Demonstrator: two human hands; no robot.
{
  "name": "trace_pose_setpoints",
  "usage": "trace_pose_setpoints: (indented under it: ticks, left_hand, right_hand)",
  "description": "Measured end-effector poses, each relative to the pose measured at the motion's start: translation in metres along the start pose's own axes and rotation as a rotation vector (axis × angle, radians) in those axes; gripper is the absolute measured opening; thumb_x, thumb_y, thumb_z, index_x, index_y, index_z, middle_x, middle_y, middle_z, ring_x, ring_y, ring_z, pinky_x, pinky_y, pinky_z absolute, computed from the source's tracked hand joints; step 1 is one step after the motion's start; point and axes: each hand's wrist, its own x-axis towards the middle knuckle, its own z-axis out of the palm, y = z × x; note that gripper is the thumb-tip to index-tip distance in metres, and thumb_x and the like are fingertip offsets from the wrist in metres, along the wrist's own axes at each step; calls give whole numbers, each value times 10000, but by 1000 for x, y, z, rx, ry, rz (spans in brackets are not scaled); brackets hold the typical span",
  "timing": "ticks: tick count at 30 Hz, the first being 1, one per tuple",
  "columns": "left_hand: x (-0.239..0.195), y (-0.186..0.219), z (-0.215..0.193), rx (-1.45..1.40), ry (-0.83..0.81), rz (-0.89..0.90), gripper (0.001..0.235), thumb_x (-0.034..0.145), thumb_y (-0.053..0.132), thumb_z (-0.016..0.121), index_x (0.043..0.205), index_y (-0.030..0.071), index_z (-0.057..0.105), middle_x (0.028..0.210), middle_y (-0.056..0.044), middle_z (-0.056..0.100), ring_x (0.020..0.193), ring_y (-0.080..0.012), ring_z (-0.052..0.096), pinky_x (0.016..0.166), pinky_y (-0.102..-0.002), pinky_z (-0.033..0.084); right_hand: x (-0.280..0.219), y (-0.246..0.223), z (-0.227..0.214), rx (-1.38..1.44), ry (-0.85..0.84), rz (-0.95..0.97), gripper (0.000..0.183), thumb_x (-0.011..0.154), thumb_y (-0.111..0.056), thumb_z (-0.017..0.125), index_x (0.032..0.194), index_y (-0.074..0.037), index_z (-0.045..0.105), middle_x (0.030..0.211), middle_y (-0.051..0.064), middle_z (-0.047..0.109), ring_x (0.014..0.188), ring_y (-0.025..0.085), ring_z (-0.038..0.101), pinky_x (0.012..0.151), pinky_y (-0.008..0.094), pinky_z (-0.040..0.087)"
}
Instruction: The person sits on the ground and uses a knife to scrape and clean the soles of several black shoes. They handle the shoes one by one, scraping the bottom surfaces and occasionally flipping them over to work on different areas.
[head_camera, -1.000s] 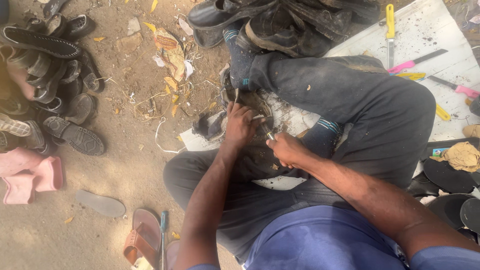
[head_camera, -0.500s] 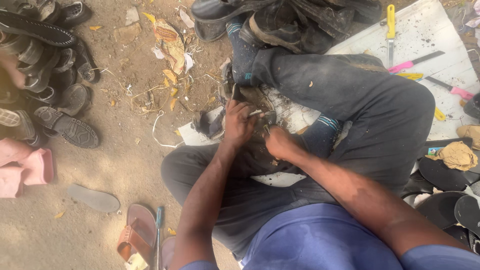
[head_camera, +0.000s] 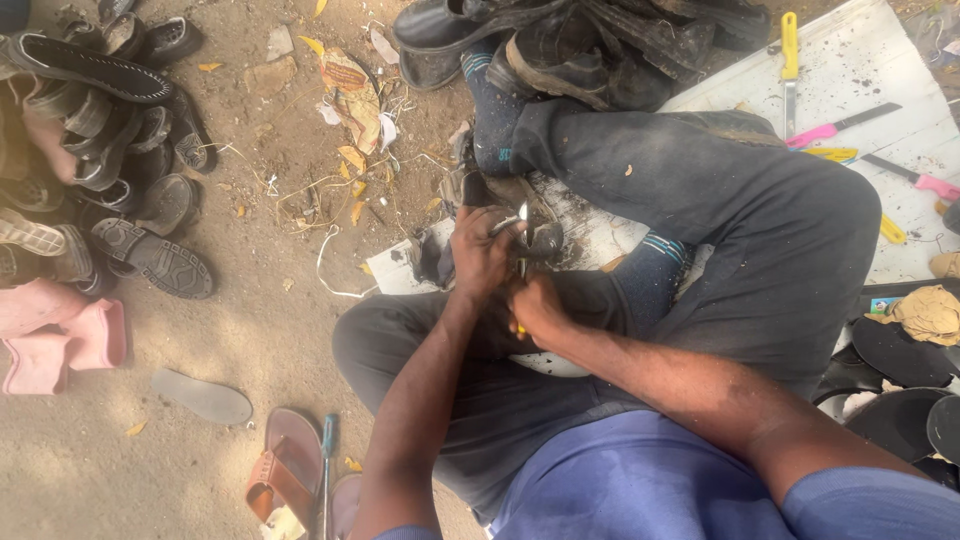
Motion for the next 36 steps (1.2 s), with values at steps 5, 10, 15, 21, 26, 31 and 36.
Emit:
trace_pose_setpoints:
  ticks: [5, 10, 15, 21, 26, 31, 36]
  left_hand:
    - [-2, -3, -4, -2, -46, -84, 174, 819, 170, 849, 944, 61, 794, 1012, -84, 772, 999, -262, 658, 882, -362, 523]
    - [-8, -15, -37, 130, -326, -69, 141, 861, 195, 804, 980, 119, 796, 1155, -59, 772, 1163, -256, 672, 973, -373, 545]
    - [-20, -13, -87, 525, -540, 125, 317, 708, 115, 758, 1018, 113, 829, 1283, -120, 728, 1288, -390, 572, 1037, -626, 385]
    - [21, 32, -74, 863, -924, -496, 405, 1049, 476, 559, 1172, 139, 748, 1251, -186, 733, 1214, -400, 637, 1147, -480, 446]
    - [62, 6, -14, 940, -278, -327, 580, 887, 473, 679, 1204, -10, 628, 1285, -195, 635, 1269, -360, 598, 1031, -468, 473]
    - [59, -80, -20, 708, -274, -474, 608, 861, 363, 738, 1352, 70, 530, 1277, -203, 624, 1152, -414, 611, 1005, -534, 427]
    - [52, -91, -24, 447, -216, -508, 409, 878, 363, 709, 1158, 76, 627, 1138, -174, 699, 1051, -378, 675, 913, -482, 520]
  right_hand:
    - [-10, 24, 7, 206, -115, 8, 161, 1050, -133, 468, 1030, 22, 506, 649, 66, 522, 361, 191, 507, 275, 355, 375]
    - [-11, 10, -5, 148, -164, 174, 123, 1044, -220, 477, 1028, -108, 526, 615, 29, 493, 348, 151, 463, 274, 327, 344]
    - [-29, 12, -63, -415, -194, -33, 293, 1067, -267, 532, 971, 9, 542, 644, 98, 548, 428, 264, 513, 367, 460, 388]
    - [-11, 3, -51, -1009, -273, -374, 276, 1013, -247, 530, 1027, 29, 543, 782, 297, 704, 771, 491, 694, 744, 595, 511]
    - [-26, -25, -46, -1107, -281, -349, 335, 1032, -274, 521, 1103, 49, 574, 824, 263, 708, 792, 453, 709, 733, 567, 535]
    - [-32, -59, -82, -911, -155, -408, 601, 990, -283, 535, 1511, -24, 388, 856, 241, 721, 776, 423, 731, 711, 534, 552]
    - [29, -98, -55, -1042, -142, -693, 550, 1026, -261, 528, 1529, -64, 424, 829, 236, 715, 783, 456, 692, 715, 552, 513]
